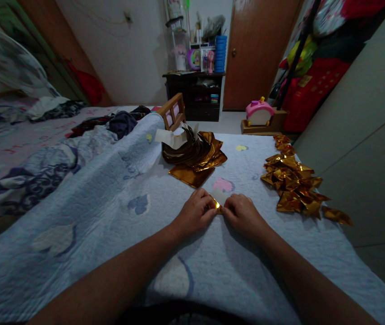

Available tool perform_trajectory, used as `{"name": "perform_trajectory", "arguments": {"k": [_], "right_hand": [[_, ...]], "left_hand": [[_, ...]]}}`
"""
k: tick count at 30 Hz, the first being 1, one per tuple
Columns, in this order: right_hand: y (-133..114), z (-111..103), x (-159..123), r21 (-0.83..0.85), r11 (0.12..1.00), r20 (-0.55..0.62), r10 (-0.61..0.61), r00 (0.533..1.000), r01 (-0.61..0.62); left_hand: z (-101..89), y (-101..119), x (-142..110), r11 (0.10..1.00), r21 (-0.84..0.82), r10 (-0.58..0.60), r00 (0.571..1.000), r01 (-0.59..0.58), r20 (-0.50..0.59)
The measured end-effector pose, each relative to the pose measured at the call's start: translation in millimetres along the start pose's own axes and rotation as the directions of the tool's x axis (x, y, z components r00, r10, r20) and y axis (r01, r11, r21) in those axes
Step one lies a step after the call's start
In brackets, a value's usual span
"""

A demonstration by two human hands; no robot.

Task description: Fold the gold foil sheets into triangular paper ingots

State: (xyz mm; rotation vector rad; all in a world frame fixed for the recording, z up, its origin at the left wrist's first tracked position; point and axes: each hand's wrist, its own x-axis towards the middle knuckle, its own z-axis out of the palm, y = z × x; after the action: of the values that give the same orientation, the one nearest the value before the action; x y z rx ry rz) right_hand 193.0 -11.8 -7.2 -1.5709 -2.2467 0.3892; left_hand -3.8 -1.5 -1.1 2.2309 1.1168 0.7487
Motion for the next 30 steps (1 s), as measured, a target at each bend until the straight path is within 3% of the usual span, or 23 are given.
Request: {"name": "perform_trajectory", "arguments": {"k": [10, 30], "right_hand": [[-5, 0, -2, -0.049, 0.998, -0.024, 0.044, 0.999, -0.045], [-18, -5, 0, -0.221, 0.97, 0.006, 0.106, 0.994, -0.102]], "left_hand": [[6.7, -3, 0, 0.989, 0.145, 0.021, 0.999, -0.016, -0.033], [13.0, 6, -1, 0.907, 0.416, -0.079, 0.997, 0.061, 0.026]]}}
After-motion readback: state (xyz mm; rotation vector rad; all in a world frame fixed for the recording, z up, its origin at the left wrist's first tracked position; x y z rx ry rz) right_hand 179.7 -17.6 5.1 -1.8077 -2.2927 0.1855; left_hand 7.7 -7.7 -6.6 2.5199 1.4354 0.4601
